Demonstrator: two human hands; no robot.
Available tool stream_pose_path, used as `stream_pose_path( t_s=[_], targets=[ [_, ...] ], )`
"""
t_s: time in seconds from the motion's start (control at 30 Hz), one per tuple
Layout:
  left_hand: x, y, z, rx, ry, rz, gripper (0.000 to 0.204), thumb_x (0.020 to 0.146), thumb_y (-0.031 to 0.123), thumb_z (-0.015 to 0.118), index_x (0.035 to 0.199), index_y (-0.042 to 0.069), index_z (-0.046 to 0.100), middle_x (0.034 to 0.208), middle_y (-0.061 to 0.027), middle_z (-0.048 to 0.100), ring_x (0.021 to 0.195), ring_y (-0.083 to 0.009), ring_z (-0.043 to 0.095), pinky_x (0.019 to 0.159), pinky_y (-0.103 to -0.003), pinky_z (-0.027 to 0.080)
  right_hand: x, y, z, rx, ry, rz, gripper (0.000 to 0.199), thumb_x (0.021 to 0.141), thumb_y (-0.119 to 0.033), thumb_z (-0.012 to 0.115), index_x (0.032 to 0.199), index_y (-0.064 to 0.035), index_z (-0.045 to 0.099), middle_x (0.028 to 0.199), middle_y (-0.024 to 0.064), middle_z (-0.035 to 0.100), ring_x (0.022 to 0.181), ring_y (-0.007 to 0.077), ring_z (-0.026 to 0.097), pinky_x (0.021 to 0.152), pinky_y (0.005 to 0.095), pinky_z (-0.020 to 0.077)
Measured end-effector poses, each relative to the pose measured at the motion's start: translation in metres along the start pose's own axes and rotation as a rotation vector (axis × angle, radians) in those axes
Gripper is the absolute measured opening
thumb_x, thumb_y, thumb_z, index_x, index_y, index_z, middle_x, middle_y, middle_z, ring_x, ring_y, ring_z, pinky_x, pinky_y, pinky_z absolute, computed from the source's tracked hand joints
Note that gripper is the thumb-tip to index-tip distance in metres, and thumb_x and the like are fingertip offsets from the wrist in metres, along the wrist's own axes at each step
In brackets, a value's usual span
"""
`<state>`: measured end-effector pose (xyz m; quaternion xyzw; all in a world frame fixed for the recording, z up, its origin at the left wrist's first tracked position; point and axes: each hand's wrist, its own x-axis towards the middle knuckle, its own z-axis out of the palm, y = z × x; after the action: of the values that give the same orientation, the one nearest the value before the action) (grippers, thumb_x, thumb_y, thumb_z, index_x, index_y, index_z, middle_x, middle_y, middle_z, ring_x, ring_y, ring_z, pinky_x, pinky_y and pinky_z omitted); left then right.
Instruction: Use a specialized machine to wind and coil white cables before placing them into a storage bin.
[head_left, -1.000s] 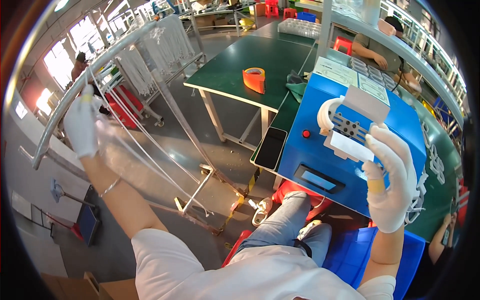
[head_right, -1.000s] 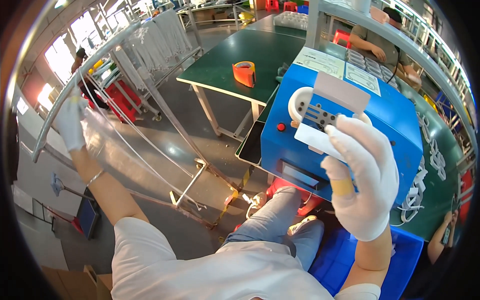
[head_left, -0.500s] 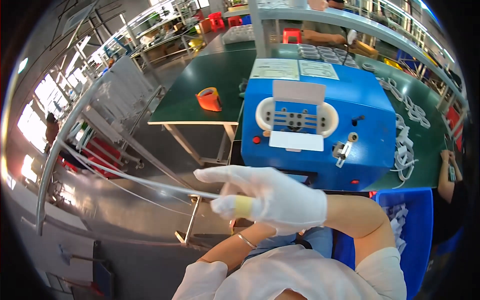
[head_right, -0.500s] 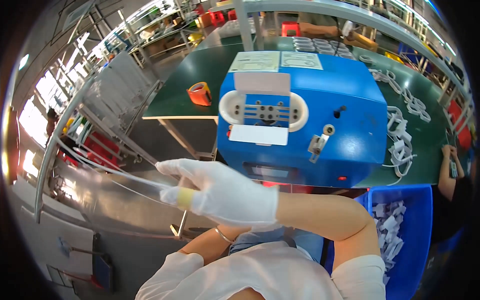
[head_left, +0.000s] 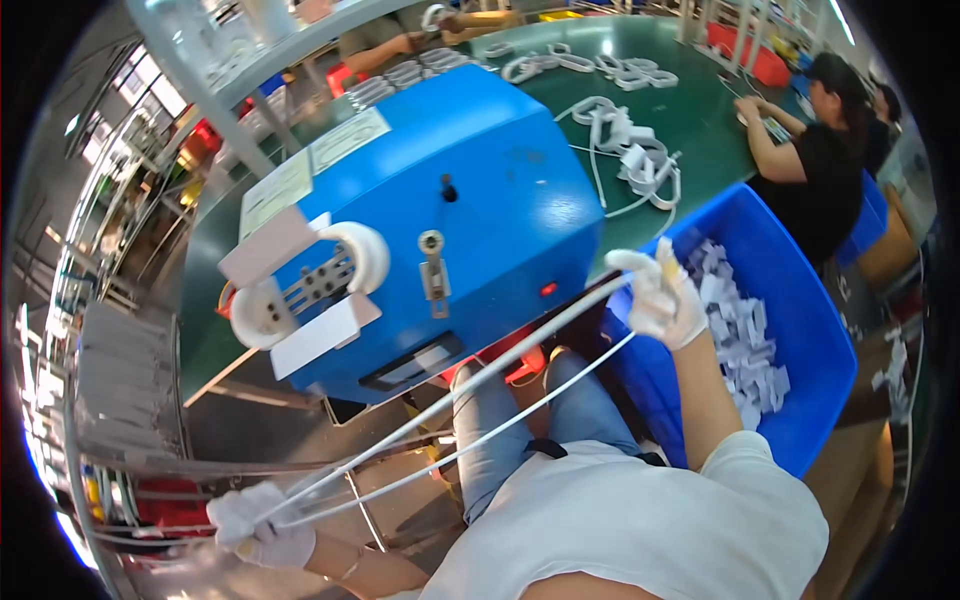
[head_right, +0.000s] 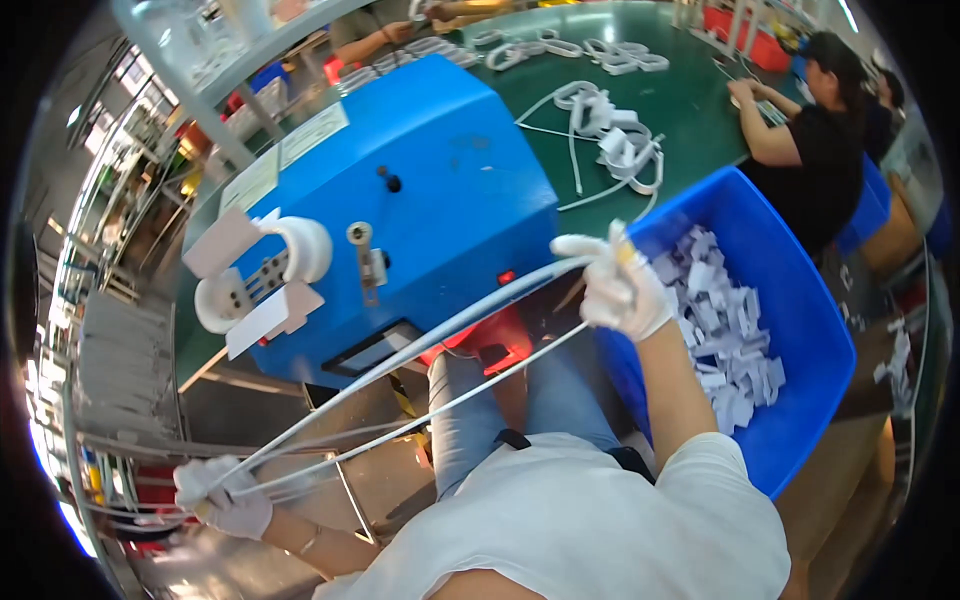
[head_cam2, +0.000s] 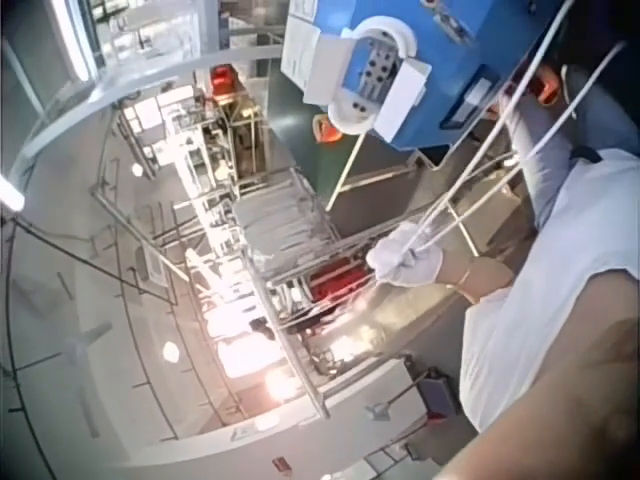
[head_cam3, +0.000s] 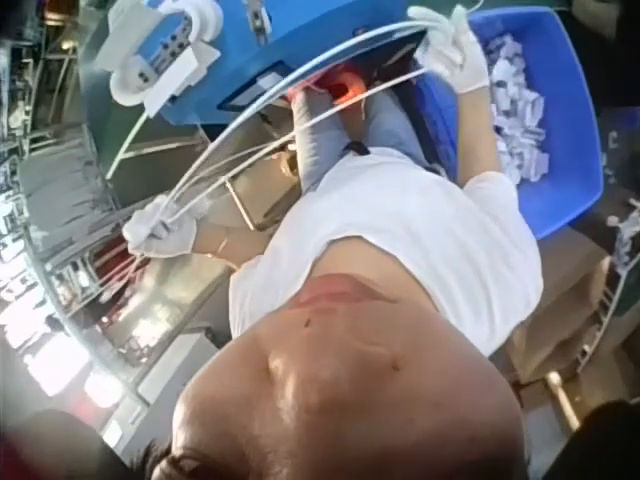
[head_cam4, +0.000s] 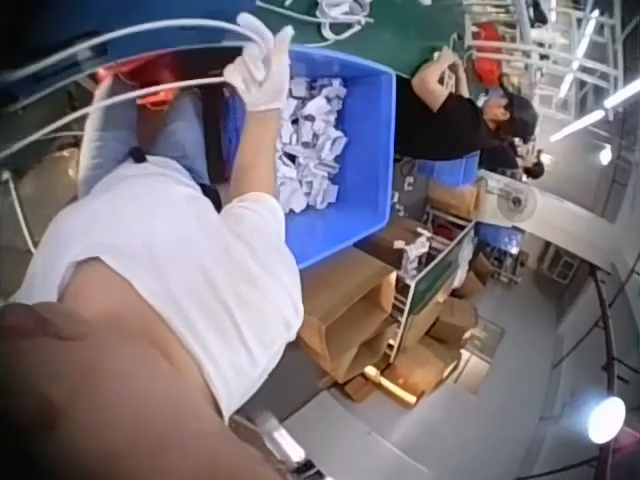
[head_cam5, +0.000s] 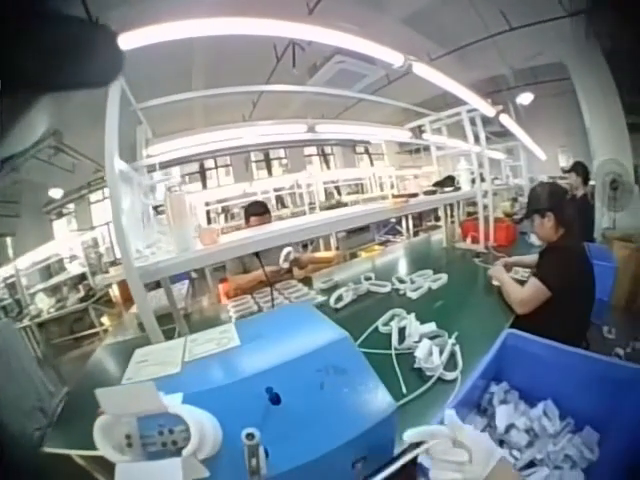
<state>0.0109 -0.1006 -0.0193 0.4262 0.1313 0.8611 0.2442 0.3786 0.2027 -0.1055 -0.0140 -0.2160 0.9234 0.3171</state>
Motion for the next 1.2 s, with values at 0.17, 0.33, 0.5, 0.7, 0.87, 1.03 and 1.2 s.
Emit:
stream_pose_path(
  t_s=[0.17, 0.33, 0.5, 0.7, 0.87, 1.03, 1.2],
  targets=[
    [-0.026, -0.020, -0.006, 0.051, -0.027, -0.191, 0.035, 0.094, 0.031, 0.053, 0.070, 0.010, 0.038, 0.051, 0.0001, 0.035, 0.034, -0.0072, 0.029, 0.029, -0.021, 0.025, -0.043, -0.036, -0.023, -0.612, 0.837, -0.106, 0.044, 0.096, -0.037, 0.049, 0.110, 0.0026, 0.061, 0.051, 0.0012, 0.049, 0.041, 0.0138, 0.046, 0.055, 0.0308, 0.0466],
    [-0.038, -0.078, 0.034, 0.261, 0.001, -0.547, 0.040, 0.088, 0.036, 0.063, 0.070, 0.004, 0.046, 0.051, -0.0040, 0.046, 0.035, -0.0096, 0.037, 0.031, -0.024, 0.029, 0.001, 0.001, 0.062, -1.916, 0.519, -0.782, 0.027, 0.089, -0.014, 0.055, 0.112, -0.0010, 0.062, 0.118, 0.0145, 0.060, 0.109, 0.0252, 0.056, 0.096, 0.0331, 0.0412],
    [-0.008, -0.122, 0.068, 0.554, 0.027, -0.645, 0.036, 0.089, 0.035, 0.062, 0.076, 0.004, 0.050, 0.058, -0.0045, 0.051, 0.042, -0.0061, 0.040, 0.037, -0.017, 0.028, 0.031, 0.079, 0.100, -1.348, -0.173, 0.023, 0.028, 0.087, -0.022, 0.064, 0.106, -0.0007, 0.065, 0.093, 0.0113, 0.066, 0.086, 0.0185, 0.062, 0.079, 0.0284, 0.0473],
    [0.029, -0.081, 0.012, 0.505, 0.423, -0.415, 0.022, 0.088, 0.022, 0.063, 0.087, 0.002, 0.054, 0.061, 0.0003, 0.049, 0.042, -0.0033, 0.034, 0.039, -0.018, 0.024, 0.033, 0.042, 0.088, -1.665, 0.166, -0.158, 0.014, 0.084, -0.011, 0.062, 0.081, 0.0017, 0.067, 0.077, 0.0071, 0.060, 0.068, 0.0143, 0.055, 0.062, 0.0261, 0.0429],
    [0.049, -0.068, 0.006, 0.620, 0.458, -0.413, 0.016, 0.088, 0.017, 0.063, 0.089, 0.002, 0.056, 0.056, 0.0034, 0.045, 0.042, -0.0016, 0.031, 0.039, -0.017, 0.022, 0.043, 0.042, 0.097, -1.642, 0.258, -0.301, 0.014, 0.084, -0.010, 0.061, 0.078, 0.0024, 0.062, 0.075, 0.0043, 0.057, 0.067, 0.0094, 0.049, 0.062, 0.0219, 0.0375],
    [0.066, -0.068, 0.008, 0.665, 0.377, -0.410, 0.015, 0.090, 0.013, 0.060, 0.094, -0.001, 0.057, 0.066, -0.0023, 0.056, 0.047, -0.0011, 0.038, 0.040, -0.015, 0.026, 0.050, 0.034, 0.104, -1.638, 0.307, -0.439, 0.016, 0.087, -0.014, 0.060, 0.080, -0.0002, 0.063, 0.069, -0.0019, 0.051, 0.062, 0.0046, 0.041, 0.056, 0.0198, 0.0302],
    [0.068, -0.075, 0.005, 0.584, 0.346, -0.362, 0.016, 0.090, 0.014, 0.062, 0.093, 0.000, 0.055, 0.072, -0.0061, 0.062, 0.050, -0.0025, 0.046, 0.042, -0.015, 0.032, 0.054, 0.029, 0.104, -1.669, 0.384, -0.503, 0.017, 0.087, -0.016, 0.061, 0.080, -0.0008, 0.062, 0.067, -0.0034, 0.047, 0.061, 0.0037, 0.037, 0.055, 0.0186, 0.0276]
  ],
)
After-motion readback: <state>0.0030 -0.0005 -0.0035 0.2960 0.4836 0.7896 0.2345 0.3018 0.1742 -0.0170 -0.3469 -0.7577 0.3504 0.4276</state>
